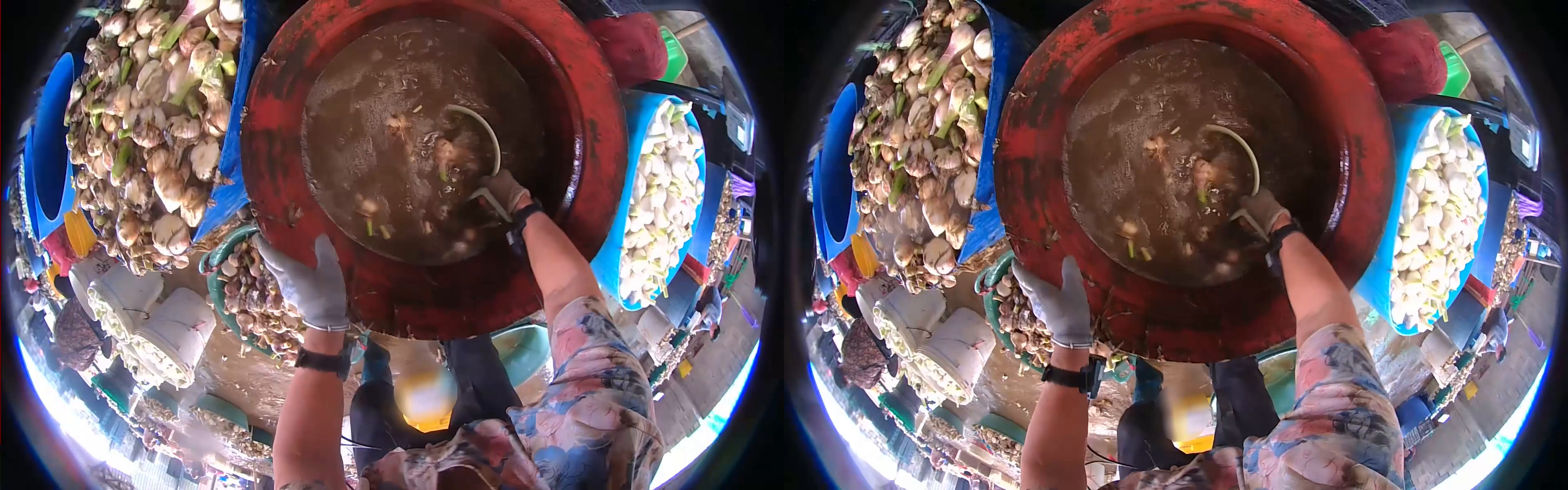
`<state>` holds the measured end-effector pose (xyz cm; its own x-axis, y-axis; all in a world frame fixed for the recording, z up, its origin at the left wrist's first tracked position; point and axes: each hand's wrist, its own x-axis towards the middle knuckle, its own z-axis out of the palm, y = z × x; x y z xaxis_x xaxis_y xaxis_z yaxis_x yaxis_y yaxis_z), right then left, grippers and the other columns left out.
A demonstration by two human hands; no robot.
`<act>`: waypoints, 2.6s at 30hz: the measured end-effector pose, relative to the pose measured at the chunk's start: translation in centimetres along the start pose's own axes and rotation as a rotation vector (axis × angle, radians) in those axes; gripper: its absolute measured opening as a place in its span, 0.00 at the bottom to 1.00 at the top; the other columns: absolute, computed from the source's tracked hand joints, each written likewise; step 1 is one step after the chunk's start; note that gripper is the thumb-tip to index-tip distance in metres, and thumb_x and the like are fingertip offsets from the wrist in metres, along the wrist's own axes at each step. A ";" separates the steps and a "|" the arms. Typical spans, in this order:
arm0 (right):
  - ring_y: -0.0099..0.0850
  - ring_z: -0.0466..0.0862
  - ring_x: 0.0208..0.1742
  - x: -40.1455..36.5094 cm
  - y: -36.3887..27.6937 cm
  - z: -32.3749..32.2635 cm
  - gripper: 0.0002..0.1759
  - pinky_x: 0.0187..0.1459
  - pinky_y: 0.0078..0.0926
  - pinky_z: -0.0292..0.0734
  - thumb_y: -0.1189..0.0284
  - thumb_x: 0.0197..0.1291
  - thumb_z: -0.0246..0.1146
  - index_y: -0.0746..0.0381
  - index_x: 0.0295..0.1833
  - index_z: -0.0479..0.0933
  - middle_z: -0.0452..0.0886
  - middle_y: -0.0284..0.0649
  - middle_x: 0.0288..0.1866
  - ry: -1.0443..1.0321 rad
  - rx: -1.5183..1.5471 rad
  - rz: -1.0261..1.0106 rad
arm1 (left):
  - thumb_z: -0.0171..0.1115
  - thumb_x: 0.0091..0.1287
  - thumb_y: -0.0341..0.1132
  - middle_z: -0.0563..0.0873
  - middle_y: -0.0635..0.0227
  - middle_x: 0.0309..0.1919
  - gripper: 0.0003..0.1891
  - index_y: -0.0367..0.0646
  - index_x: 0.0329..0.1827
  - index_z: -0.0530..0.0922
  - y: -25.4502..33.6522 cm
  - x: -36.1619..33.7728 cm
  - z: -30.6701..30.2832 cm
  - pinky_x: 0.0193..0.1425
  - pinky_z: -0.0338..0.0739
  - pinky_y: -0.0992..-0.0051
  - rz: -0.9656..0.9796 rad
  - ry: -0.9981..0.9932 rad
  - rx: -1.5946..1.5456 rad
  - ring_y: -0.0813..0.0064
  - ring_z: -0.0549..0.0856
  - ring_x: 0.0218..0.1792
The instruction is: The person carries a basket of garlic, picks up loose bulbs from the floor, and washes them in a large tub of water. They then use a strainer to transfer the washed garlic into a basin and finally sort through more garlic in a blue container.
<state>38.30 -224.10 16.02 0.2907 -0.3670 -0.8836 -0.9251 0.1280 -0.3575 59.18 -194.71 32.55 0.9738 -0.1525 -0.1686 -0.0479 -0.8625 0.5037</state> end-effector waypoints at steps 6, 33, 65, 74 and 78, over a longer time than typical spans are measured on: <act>0.34 0.83 0.22 4.6 -3.4 5.8 0.18 0.24 0.32 0.78 0.74 0.57 0.58 0.68 0.53 0.69 0.83 0.48 0.33 0.046 0.252 -0.243 | 0.67 0.59 0.39 0.63 0.42 0.67 0.46 0.30 0.73 0.49 -0.8 -0.1 0.3 0.71 0.60 0.61 0.072 0.019 0.009 0.49 0.65 0.68; 0.23 0.78 0.21 -19.0 -7.5 6.5 0.14 0.21 0.18 0.75 0.68 0.60 0.58 0.69 0.44 0.78 0.81 0.38 0.32 -0.352 0.170 -0.253 | 0.67 0.57 0.48 0.64 0.37 0.65 0.48 0.26 0.71 0.51 -0.4 -0.2 -1.2 0.71 0.58 0.54 0.133 0.059 -0.109 0.41 0.64 0.67; 0.57 0.83 0.41 -8.5 -3.9 -6.1 0.34 0.42 0.50 0.77 0.67 0.61 0.55 0.71 0.65 0.49 0.81 0.61 0.37 0.901 -0.631 -0.084 | 0.65 0.61 0.40 0.63 0.39 0.67 0.43 0.27 0.71 0.50 -1.4 -1.7 0.0 0.70 0.63 0.61 -0.073 -0.039 -0.151 0.46 0.66 0.67; 0.33 0.80 0.21 -1.7 -1.4 1.2 0.15 0.24 0.30 0.77 0.67 0.59 0.60 0.71 0.39 0.76 0.80 0.45 0.25 0.099 0.469 0.140 | 0.63 0.61 0.32 0.70 0.45 0.63 0.37 0.30 0.71 0.54 -1.0 -1.9 0.5 0.65 0.70 0.63 -0.006 0.056 -0.076 0.53 0.74 0.61; 0.29 0.78 0.20 -5.0 -3.2 3.1 0.14 0.23 0.27 0.75 0.68 0.61 0.56 0.70 0.38 0.77 0.79 0.42 0.25 -0.072 0.631 0.060 | 0.63 0.61 0.33 0.69 0.46 0.63 0.39 0.30 0.71 0.53 -1.1 -2.0 0.3 0.64 0.70 0.63 -0.052 0.041 -0.128 0.53 0.74 0.61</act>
<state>40.56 -219.83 20.65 0.2792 -0.2825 -0.9177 -0.6245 0.6726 -0.3970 57.18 -193.57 32.10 0.9827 -0.0868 -0.1636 0.0292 -0.7996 0.5998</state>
